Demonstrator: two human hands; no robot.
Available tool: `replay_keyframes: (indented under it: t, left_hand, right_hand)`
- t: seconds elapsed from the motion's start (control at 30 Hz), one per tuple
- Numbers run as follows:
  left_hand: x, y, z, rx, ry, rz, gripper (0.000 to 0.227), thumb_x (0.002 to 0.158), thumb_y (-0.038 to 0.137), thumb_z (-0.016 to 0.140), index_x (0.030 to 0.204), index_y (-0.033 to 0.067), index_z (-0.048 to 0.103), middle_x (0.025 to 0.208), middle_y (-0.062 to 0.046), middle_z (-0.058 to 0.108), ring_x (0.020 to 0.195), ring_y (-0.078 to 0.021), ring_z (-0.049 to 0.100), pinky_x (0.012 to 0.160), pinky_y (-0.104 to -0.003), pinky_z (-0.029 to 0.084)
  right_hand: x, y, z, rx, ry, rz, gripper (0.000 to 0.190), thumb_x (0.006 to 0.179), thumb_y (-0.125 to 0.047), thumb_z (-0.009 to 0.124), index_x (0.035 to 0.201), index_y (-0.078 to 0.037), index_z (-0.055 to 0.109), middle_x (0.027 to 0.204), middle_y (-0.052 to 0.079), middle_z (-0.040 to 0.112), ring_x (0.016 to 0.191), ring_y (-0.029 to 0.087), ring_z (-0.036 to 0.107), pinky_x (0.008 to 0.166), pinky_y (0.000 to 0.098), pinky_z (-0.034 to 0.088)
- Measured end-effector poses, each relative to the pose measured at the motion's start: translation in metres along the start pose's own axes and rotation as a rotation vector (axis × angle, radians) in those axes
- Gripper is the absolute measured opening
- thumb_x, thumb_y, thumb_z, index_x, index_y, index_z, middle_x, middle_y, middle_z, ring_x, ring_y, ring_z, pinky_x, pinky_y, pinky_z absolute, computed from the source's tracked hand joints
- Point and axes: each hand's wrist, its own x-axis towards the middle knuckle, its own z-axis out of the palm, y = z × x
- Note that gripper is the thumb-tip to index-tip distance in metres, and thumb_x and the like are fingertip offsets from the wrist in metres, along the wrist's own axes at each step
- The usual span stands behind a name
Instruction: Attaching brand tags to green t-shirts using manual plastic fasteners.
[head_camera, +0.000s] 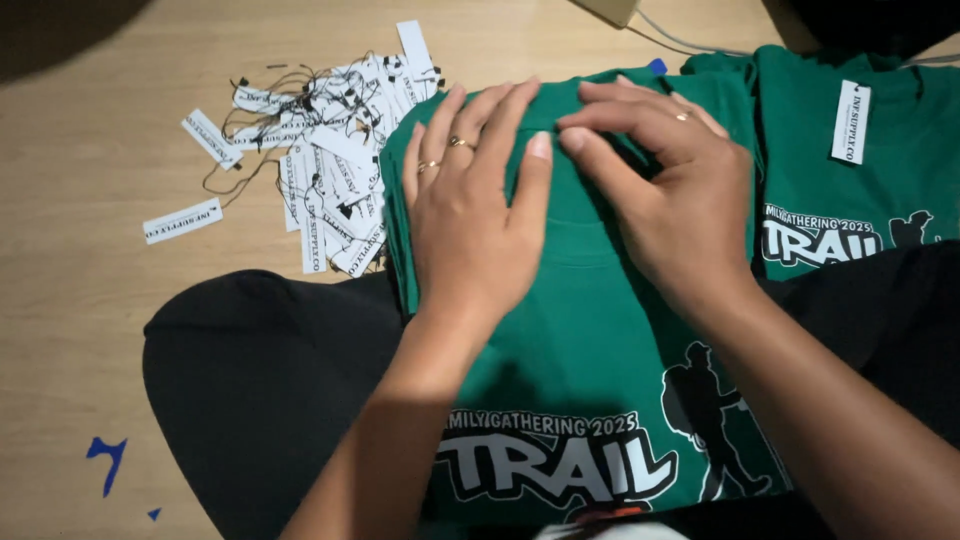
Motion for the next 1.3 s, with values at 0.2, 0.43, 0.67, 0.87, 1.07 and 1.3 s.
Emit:
replay_keyframes:
  t: [0.2,0.43,0.67,0.87,1.07,1.3]
  left_hand:
    - [0.013,0.014,-0.003,-0.011,0.031,0.113,0.021,0.094,0.018,0.062,0.111,0.0224,0.073,0.134,-0.002,0.06,0.136,-0.041,0.05,0.114,-0.065,0.031]
    - [0.029,-0.002,0.009,-0.389,0.074,0.365,0.01,0.092,0.001,0.068,0.1,0.0037,0.072,0.103,-0.007,0.07,0.104,-0.0258,0.066,0.093,-0.038,0.054]
    - [0.023,0.002,0.009,-0.362,0.159,0.257,0.006,0.091,0.005,0.074,0.092,0.0105,0.075,0.099,-0.002,0.074,0.104,-0.0214,0.071,0.091,-0.035,0.056]
    - [0.023,0.002,0.007,-0.335,0.145,0.217,0.008,0.091,0.006,0.072,0.094,0.0141,0.07,0.103,0.0,0.072,0.098,-0.0188,0.071,0.085,-0.033,0.054]
    - [0.023,0.002,0.006,-0.293,0.135,0.221,0.01,0.09,0.006,0.07,0.093,0.0147,0.066,0.104,0.001,0.069,0.098,-0.0223,0.068,0.084,-0.037,0.053]
    - [0.025,0.003,0.007,-0.274,0.158,0.268,0.014,0.086,0.002,0.071,0.091,0.0116,0.062,0.101,-0.004,0.067,0.098,-0.024,0.067,0.087,-0.038,0.053]
  right_hand:
    - [-0.004,0.007,-0.002,0.05,0.01,0.035,0.006,0.11,-0.015,0.07,0.113,-0.01,0.07,0.125,0.01,0.074,0.125,0.025,0.067,0.108,0.0413,0.043]
    - [-0.004,-0.002,-0.008,0.173,0.002,0.128,0.01,0.11,-0.015,0.064,0.113,-0.006,0.067,0.124,0.013,0.072,0.127,0.025,0.066,0.11,0.0359,0.049]
    - [-0.004,-0.003,-0.005,0.136,0.005,0.126,0.008,0.11,-0.012,0.064,0.113,-0.006,0.067,0.125,0.015,0.072,0.126,0.025,0.066,0.111,0.0383,0.048]
    - [-0.002,-0.002,-0.003,0.035,0.005,0.114,0.011,0.111,-0.017,0.062,0.113,-0.007,0.067,0.123,0.01,0.074,0.12,0.024,0.068,0.104,0.0387,0.046]
    - [-0.001,-0.002,-0.004,0.017,0.004,0.092,0.008,0.11,-0.017,0.064,0.112,-0.01,0.069,0.122,0.009,0.075,0.121,0.024,0.069,0.107,0.0409,0.043]
    - [-0.001,0.003,-0.006,0.017,-0.012,0.076,0.006,0.108,-0.015,0.064,0.111,-0.011,0.068,0.123,0.008,0.075,0.121,0.024,0.069,0.107,0.0419,0.044]
